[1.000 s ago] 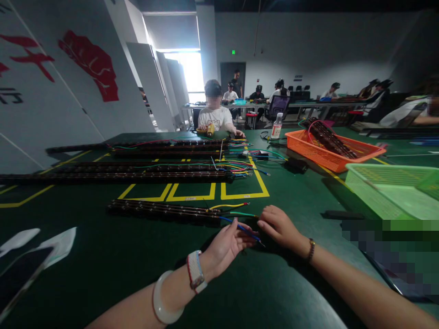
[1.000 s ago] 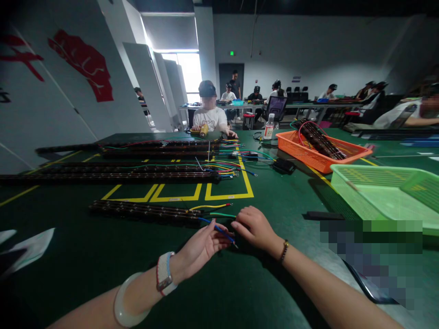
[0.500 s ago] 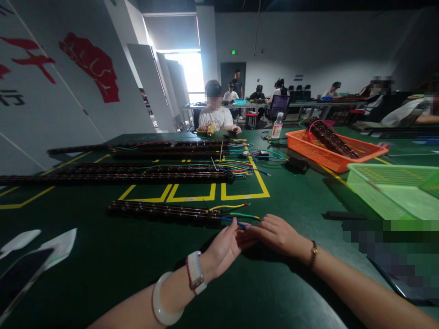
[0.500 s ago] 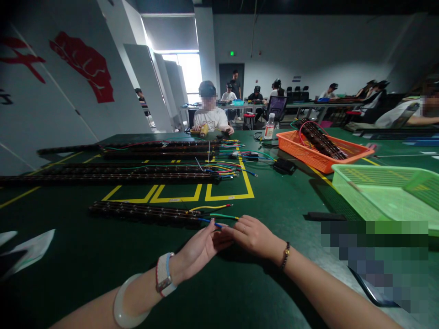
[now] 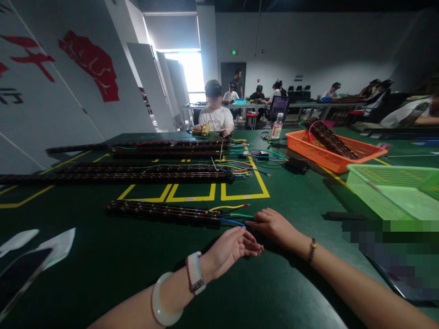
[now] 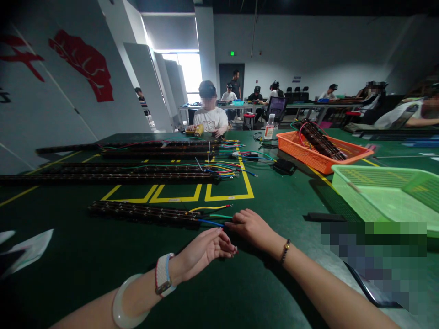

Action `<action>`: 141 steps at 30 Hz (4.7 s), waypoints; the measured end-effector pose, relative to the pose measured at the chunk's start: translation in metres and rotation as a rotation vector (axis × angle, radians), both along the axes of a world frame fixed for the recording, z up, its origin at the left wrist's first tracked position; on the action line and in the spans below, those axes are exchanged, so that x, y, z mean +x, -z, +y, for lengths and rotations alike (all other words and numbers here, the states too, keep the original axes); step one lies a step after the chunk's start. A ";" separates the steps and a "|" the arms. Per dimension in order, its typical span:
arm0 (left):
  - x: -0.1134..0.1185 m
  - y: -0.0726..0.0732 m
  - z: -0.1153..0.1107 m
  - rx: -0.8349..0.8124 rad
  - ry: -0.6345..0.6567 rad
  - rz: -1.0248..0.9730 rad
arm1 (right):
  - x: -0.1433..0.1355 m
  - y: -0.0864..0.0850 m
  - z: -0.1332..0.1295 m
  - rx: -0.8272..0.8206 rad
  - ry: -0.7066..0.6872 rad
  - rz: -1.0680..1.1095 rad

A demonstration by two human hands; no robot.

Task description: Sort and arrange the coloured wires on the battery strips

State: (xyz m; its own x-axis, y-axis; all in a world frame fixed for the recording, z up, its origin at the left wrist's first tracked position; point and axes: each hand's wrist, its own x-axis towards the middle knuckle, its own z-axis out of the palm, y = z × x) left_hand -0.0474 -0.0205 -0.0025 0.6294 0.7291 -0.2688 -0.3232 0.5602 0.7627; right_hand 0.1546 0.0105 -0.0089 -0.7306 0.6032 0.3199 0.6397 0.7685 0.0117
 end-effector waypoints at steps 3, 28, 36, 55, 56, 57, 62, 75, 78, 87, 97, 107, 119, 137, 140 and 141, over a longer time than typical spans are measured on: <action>0.000 0.001 0.000 0.008 0.004 -0.009 | -0.002 0.002 0.001 -0.002 0.001 -0.015; 0.001 -0.003 0.002 -0.085 0.000 -0.001 | 0.008 0.007 0.024 -0.436 0.285 0.717; 0.002 0.003 0.003 -0.090 -0.005 -0.026 | -0.016 0.002 0.021 -0.273 0.078 0.456; 0.002 0.002 0.002 -0.068 0.000 -0.010 | -0.036 0.002 0.019 -0.478 0.106 0.380; 0.002 0.002 0.002 -0.062 0.009 -0.006 | -0.036 0.003 0.019 -0.483 0.089 0.381; 0.002 0.001 0.002 -0.059 0.017 -0.004 | -0.037 0.003 0.018 -0.489 0.073 0.382; 0.001 0.001 0.002 -0.037 0.048 -0.024 | -0.038 0.005 0.015 -0.529 0.037 0.381; -0.003 -0.005 0.002 -0.036 0.185 0.057 | -0.044 0.003 0.005 -0.493 0.108 0.406; -0.003 -0.006 0.004 -0.079 0.210 0.080 | -0.044 0.003 0.005 -0.326 0.087 0.328; 0.003 -0.001 0.006 -0.228 -0.017 -0.127 | -0.046 -0.003 -0.007 0.088 0.057 -0.073; 0.004 -0.009 0.006 -0.370 -0.214 -0.212 | -0.046 -0.012 -0.014 0.258 -0.071 -0.197; 0.004 -0.008 0.005 -0.344 -0.201 -0.195 | -0.036 -0.014 -0.011 0.194 -0.179 -0.167; 0.005 -0.001 0.006 -0.257 -0.164 -0.174 | -0.032 -0.025 -0.006 -0.579 -0.029 0.370; 0.003 0.002 0.006 -0.236 -0.146 -0.211 | -0.025 -0.024 0.001 -0.622 0.377 0.399; 0.002 -0.004 0.005 -0.204 -0.134 -0.213 | -0.025 -0.025 -0.001 -0.703 0.383 0.330; 0.002 -0.007 0.004 -0.197 -0.132 -0.203 | -0.025 -0.027 -0.002 -0.758 0.373 0.299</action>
State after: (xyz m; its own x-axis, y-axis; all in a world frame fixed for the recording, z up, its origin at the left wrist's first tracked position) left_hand -0.0455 -0.0165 0.0044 0.5879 0.7545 -0.2917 -0.5379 0.6339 0.5557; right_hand 0.1292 0.0082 0.0183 -0.3948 0.9115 -0.1156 0.7441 0.2433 -0.6222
